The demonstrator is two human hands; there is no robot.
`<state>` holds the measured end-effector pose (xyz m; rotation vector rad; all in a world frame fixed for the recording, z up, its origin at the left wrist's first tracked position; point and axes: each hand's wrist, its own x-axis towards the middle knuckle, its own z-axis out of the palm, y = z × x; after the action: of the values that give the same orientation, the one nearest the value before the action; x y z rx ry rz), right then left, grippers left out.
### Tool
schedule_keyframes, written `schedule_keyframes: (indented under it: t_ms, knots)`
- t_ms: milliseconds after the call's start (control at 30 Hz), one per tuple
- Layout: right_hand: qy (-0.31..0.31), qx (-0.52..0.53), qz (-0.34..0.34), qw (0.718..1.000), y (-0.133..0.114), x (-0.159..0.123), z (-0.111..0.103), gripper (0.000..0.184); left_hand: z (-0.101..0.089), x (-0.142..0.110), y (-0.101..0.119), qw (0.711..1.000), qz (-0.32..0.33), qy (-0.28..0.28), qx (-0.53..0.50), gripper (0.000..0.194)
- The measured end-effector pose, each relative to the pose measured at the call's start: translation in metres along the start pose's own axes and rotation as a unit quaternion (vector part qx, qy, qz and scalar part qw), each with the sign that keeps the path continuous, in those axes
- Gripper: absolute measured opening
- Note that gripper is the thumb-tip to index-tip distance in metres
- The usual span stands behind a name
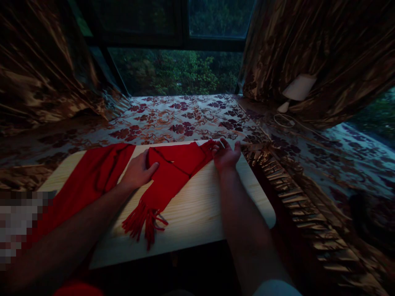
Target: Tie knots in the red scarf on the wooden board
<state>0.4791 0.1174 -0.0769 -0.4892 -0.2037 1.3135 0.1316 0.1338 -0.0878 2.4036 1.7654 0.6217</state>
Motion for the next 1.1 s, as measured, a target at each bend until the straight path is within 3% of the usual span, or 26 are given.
schedule_keyframes:
  t_ms: [167, 300, 533, 633, 767, 833, 900, 1000, 1100]
  knots:
    - [-0.052, 0.008, -0.042, 0.998, -0.023, -0.037, 0.000, 0.058, 0.001, 0.000, -0.001, 1.000, 0.002, 0.004, 0.006, 0.077]
    - [-0.069, 0.007, -0.035, 0.997, -0.029, -0.078, 0.002, 0.062, 0.002, -0.001, -0.002, 1.000, 0.002, 0.004, 0.012, 0.079]
    - [-0.007, -0.008, -0.012, 1.000, -0.037, -0.156, -0.032, 0.060, 0.002, 0.000, -0.002, 1.000, -0.003, 0.001, -0.003, 0.079]
    - [0.049, -0.076, -0.004, 0.996, -0.042, -0.166, -0.048, 0.048, 0.004, 0.000, -0.004, 1.000, 0.000, 0.011, -0.014, 0.080]
    - [0.086, -0.228, -0.028, 0.969, -0.038, -0.145, -0.052, 0.028, 0.008, -0.001, -0.007, 0.998, 0.012, 0.036, -0.046, 0.080]
    - [0.061, -0.353, -0.041, 0.933, -0.031, -0.122, -0.046, 0.025, 0.010, -0.002, -0.007, 0.997, 0.022, 0.050, -0.054, 0.079]
    - [0.023, -0.513, -0.052, 0.856, -0.020, -0.093, -0.037, 0.032, 0.010, -0.004, -0.006, 0.996, 0.037, 0.063, -0.049, 0.077]
    - [-0.094, -0.711, -0.121, 0.686, -0.002, -0.046, -0.025, 0.044, 0.005, -0.009, -0.001, 0.993, 0.089, 0.072, -0.038, 0.067]
    - [-0.184, -0.827, -0.122, 0.517, 0.010, -0.005, -0.016, 0.050, -0.001, -0.015, 0.004, 0.981, 0.189, 0.037, -0.031, 0.057]
